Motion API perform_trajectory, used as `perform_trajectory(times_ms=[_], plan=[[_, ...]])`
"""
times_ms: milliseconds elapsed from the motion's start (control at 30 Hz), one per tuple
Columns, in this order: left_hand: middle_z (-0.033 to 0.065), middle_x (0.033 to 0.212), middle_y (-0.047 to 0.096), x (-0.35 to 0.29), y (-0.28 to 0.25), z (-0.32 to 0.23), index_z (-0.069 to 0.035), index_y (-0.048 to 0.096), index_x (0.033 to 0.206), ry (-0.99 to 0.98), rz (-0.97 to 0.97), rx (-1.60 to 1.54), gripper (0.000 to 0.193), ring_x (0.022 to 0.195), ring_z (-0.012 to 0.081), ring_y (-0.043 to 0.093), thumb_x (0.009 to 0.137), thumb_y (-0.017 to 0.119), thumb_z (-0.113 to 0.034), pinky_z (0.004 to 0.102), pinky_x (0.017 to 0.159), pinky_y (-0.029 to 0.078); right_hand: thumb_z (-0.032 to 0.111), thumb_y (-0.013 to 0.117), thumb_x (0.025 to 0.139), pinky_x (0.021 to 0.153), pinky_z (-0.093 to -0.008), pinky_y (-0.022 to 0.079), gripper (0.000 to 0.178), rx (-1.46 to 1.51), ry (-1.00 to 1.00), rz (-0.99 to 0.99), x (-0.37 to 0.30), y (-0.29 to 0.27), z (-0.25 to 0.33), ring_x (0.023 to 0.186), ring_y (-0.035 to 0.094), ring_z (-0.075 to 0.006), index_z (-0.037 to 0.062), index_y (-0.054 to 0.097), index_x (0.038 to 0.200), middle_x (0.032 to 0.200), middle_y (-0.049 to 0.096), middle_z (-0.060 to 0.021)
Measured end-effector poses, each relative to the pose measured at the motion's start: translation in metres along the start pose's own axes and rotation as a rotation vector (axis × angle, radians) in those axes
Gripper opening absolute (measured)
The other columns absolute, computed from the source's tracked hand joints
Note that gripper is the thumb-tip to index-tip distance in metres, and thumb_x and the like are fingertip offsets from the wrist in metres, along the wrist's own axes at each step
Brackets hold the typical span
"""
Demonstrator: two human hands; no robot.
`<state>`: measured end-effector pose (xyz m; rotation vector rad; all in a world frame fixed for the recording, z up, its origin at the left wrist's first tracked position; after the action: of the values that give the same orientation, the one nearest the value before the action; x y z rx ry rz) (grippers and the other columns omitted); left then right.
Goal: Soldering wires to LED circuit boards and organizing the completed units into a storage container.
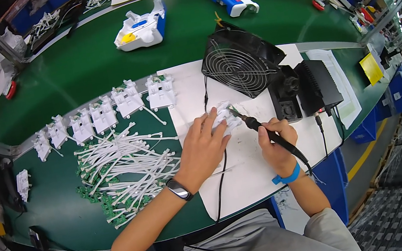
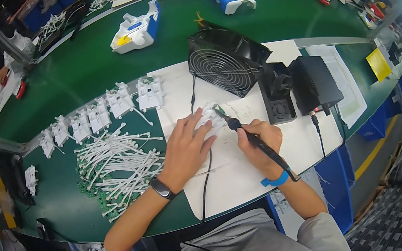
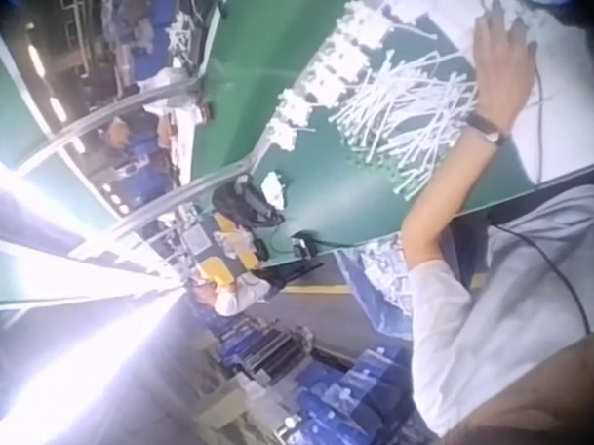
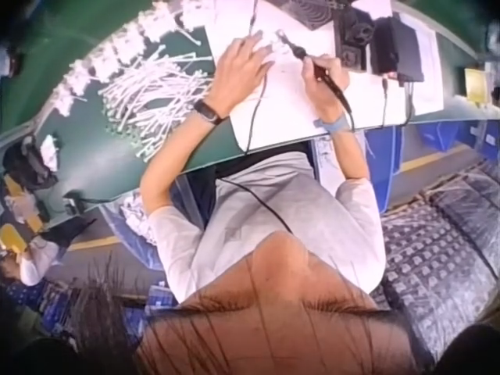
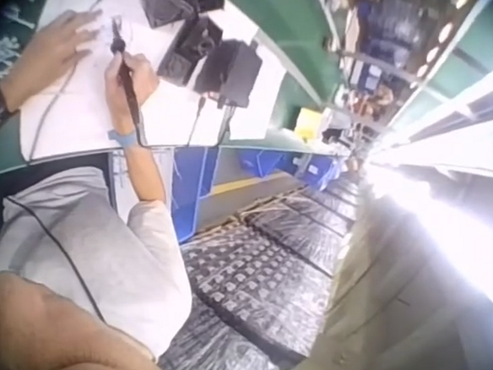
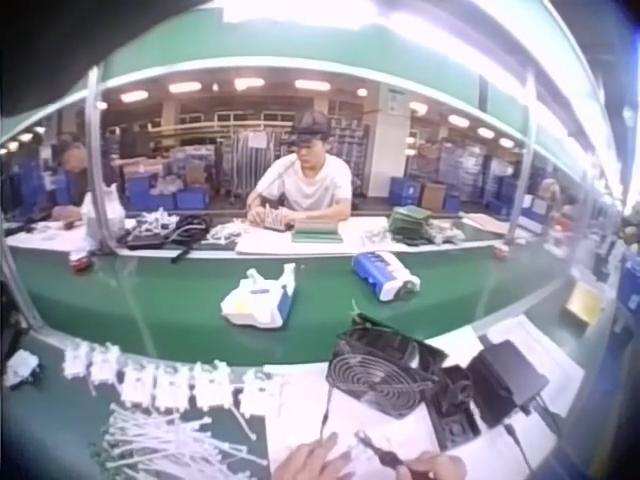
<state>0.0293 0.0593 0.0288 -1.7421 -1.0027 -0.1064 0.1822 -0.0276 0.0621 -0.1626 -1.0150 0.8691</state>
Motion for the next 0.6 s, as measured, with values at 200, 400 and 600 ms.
perform_trajectory(times_ms=[200, 400, 600], plan=[[0.0171, 0.134, 0.057, -0.002, 0.000, 0.001, -0.004, 0.067, 0.113, -0.009, 0.004, 0.031, 0.034, 0.112, 0.0335, 0.057, 0.082, 0.076, -0.016, 0.0400, 0.093, 0.051, 0.000, 0.075, 0.082, 0.047, -0.0289, 0.042, 0.023, 0.011, 0.021, -0.006, -0.002, 0.000, 0.000, 0.047, 0.058, -0.0219, 0.0023, 0.053, 0.086, 0.061, 0.061, -0.0129], [0.0169, 0.135, 0.057, -0.001, -0.001, -0.001, -0.004, 0.066, 0.112, -0.014, 0.006, 0.019, 0.033, 0.112, 0.0339, 0.057, 0.082, 0.076, -0.015, 0.0405, 0.093, 0.051, -0.001, 0.067, 0.088, 0.050, -0.0279, 0.037, 0.018, 0.051, 0.068, -0.025, -0.001, 0.000, -0.001, 0.048, 0.049, -0.0163, 0.0019, 0.049, 0.084, 0.060, 0.056, -0.0102], [0.0170, 0.135, 0.057, -0.001, 0.001, 0.000, -0.004, 0.066, 0.112, -0.012, 0.007, 0.027, 0.032, 0.113, 0.0335, 0.056, 0.083, 0.076, -0.015, 0.0402, 0.093, 0.051, 0.002, 0.068, 0.086, 0.050, -0.0319, 0.042, 0.018, 0.036, 0.096, -0.080, -0.013, -0.012, -0.017, 0.050, 0.056, -0.0230, 0.0031, 0.050, 0.087, 0.062, 0.059, -0.0121]])
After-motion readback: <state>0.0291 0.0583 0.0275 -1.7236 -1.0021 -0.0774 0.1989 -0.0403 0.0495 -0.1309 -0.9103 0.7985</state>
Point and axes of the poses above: each hand's wrist, its own x-axis towards the middle knuckle, its own y-axis out of the palm, z = x × y, the point moved 7 cm from there along x, towards the middle knuckle
